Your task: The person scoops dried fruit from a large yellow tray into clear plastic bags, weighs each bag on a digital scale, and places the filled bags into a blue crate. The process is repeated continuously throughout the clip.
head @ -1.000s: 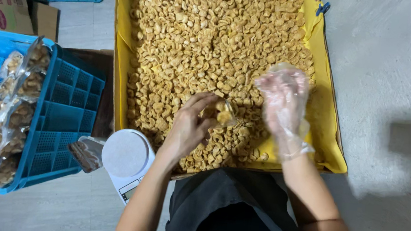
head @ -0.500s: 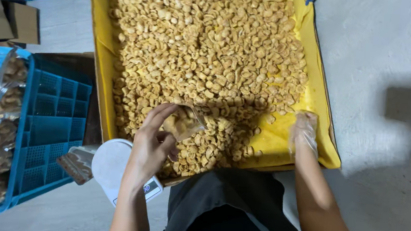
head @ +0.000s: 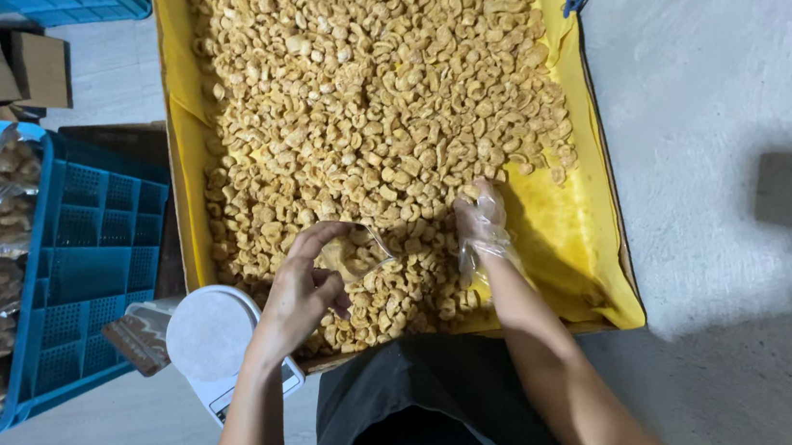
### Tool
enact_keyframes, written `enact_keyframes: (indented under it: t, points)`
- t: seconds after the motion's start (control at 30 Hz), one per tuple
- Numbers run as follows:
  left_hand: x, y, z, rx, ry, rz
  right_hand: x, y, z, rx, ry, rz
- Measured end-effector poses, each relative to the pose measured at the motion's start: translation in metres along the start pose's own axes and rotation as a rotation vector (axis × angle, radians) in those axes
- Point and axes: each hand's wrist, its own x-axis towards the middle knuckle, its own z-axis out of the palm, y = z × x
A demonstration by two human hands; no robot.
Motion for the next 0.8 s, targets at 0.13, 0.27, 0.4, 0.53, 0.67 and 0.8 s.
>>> enact_keyframes:
  t: [0.13,0.27,0.4,0.53,0.67,0.8]
  points:
    - [-0.032,0.015,-0.005,0.032,0.034,-0.002,-0.021,-0.025,-0.041,0.799,-0.279,0.063]
    - [-0.004,0.000,0.004,0.060,0.040,-0.012,-0.044,-0.097,-0.097,1.517,-0.595,0.142]
    - [0.014,-0.040,0.016,-0.122,0.034,0.034,-0.071,-0.188,-0.118,1.654,-0.739,-0.201]
    - [0.028,-0.059,0.019,-0.269,0.053,0.082,-0.080,-0.252,-0.122,1.485,-0.592,-0.118]
    - [0.032,-0.065,0.021,-0.453,0.104,0.047,-0.074,-0.271,-0.128,1.551,-0.561,-0.137]
    - [0.022,-0.061,0.016,-0.481,0.177,0.071,-0.060,-0.256,-0.146,1.665,-0.633,-0.111]
